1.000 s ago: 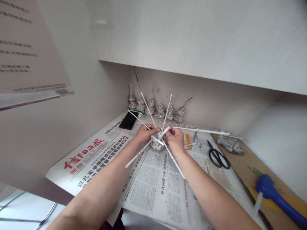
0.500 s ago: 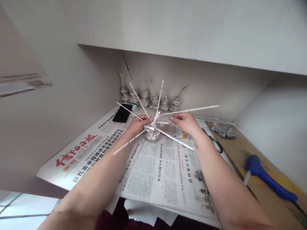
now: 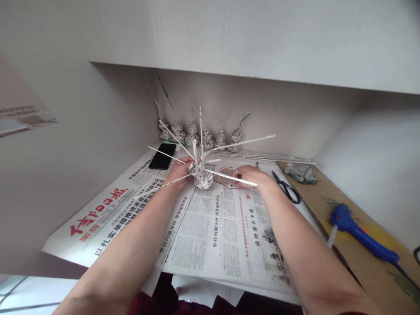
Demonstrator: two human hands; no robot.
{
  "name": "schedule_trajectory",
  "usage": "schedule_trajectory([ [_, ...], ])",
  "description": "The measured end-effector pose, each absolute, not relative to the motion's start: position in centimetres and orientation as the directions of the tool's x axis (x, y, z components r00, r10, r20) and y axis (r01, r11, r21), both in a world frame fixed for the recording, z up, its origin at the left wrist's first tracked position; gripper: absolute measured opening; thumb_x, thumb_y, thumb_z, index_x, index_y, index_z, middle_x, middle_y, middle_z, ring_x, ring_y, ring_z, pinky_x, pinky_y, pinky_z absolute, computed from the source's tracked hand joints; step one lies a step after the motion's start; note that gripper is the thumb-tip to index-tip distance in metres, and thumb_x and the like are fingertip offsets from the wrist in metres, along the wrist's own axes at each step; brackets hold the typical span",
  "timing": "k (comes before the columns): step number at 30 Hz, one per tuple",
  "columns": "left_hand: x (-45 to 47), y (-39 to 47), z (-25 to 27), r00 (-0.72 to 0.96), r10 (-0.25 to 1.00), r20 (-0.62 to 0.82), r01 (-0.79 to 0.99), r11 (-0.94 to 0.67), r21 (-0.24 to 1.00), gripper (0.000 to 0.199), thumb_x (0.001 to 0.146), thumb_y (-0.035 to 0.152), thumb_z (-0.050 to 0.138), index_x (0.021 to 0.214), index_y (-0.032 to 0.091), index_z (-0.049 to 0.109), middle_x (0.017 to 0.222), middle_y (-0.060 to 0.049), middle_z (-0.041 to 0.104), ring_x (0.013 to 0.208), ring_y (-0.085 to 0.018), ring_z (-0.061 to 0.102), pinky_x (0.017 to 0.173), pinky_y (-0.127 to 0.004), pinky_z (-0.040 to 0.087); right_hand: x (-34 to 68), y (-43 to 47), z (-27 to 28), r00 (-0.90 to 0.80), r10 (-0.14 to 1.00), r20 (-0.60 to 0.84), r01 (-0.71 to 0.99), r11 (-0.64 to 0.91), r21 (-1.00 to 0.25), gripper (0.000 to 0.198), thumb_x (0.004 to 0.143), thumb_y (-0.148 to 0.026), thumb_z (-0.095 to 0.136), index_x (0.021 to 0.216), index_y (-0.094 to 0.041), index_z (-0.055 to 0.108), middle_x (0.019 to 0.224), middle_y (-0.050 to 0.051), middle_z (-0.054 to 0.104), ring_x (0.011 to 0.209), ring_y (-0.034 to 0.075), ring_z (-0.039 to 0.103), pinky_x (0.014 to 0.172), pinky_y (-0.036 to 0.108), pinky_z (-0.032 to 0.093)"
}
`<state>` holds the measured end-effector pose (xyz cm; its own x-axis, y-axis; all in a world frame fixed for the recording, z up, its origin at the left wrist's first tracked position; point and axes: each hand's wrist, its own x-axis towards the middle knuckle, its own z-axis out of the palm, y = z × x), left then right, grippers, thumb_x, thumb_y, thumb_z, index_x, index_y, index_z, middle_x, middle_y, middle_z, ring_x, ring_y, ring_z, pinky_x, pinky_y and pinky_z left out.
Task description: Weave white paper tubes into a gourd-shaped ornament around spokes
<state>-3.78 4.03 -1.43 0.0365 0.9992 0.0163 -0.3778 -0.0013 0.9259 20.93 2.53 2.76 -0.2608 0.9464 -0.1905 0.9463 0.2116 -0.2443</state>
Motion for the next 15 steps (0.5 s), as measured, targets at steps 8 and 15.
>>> schedule_trajectory([
  [8, -3.8, 3.9, -1.7, 0.157, 0.987, 0.031, -0.362, 0.028, 0.932, 0.028, 0.052, 0.028, 0.085, 0.063, 0.013, 0.065, 0.054, 0.0, 0.06, 0.048, -0.011, 0.051, 0.05, -0.025, 0.037, 20.7, 2.0, 4.2, -0.374, 0.921, -0.113, 0.734, 0.219, -0.643, 0.01, 0.079, -0.029, 0.061, 0.086, -0.022, 0.061, 0.073, 0.0, 0.067, 0.064, 0.015, 0.06, 0.06, 0.025, 0.044],
  [15, -3.9, 3.7, -1.5, 0.226, 0.972, 0.07, -0.373, 0.02, 0.928, 0.025, 0.056, 0.029, 0.084, 0.067, 0.014, 0.067, 0.058, -0.002, 0.063, 0.053, -0.012, 0.054, 0.055, -0.027, 0.04, 19.7, 0.3, 6.8, -0.37, 0.921, 0.122, 0.689, 0.36, -0.629, 0.009, 0.083, -0.028, 0.059, 0.086, -0.024, 0.066, 0.081, 0.001, 0.068, 0.072, 0.016, 0.06, 0.069, 0.029, 0.047],
])
